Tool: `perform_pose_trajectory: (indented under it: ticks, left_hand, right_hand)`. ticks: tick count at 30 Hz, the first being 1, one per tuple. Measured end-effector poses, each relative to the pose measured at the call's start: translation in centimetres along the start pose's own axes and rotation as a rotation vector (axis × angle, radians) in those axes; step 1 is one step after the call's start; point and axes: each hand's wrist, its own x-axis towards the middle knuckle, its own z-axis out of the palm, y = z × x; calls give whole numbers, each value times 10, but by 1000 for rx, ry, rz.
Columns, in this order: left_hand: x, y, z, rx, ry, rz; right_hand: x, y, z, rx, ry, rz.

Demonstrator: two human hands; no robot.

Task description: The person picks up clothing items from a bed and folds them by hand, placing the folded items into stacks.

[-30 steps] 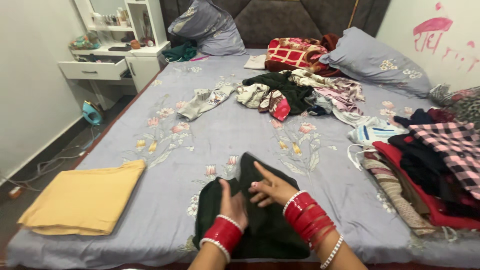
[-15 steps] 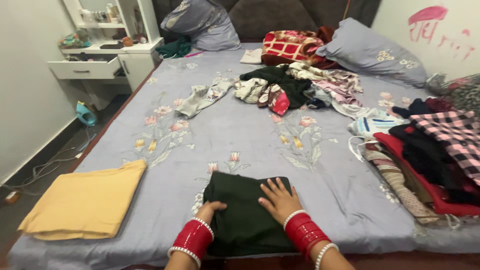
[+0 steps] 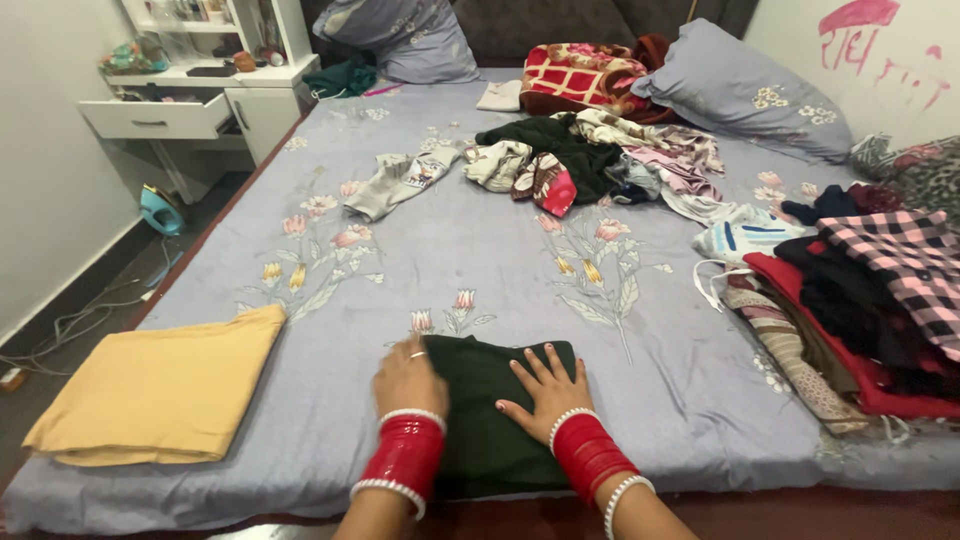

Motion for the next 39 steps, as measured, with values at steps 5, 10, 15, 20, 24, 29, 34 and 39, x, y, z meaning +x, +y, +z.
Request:
perform_pose_trajectory:
  ticks: [5, 10, 15, 20, 24, 29, 34, 39]
  left_hand:
    - [-3, 71, 20, 97, -500, 328]
    - [3, 21, 60, 241, -384, 213]
    - [3, 6, 56, 402, -414, 99]
    - [1, 8, 55, 371, -365, 124]
    - [3, 8, 54, 362, -367, 123]
    - [-2, 7, 55, 375, -355, 128]
    - [-36, 22, 71, 310, -438, 13]
    - [-46, 46, 140, -216, -496, -256]
  right_hand:
    - [13, 11, 28, -74, 33, -21]
    - [28, 33, 50, 132, 98, -76]
    - [33, 24, 33, 188, 25, 80]
    - [34, 15, 18, 192, 51, 241]
    - [11, 16, 31, 197, 220, 203]
    - [-12, 42, 69, 331, 319, 289]
    - [27, 83, 75, 898, 218, 445]
    - [27, 57, -2, 1424, -113, 214]
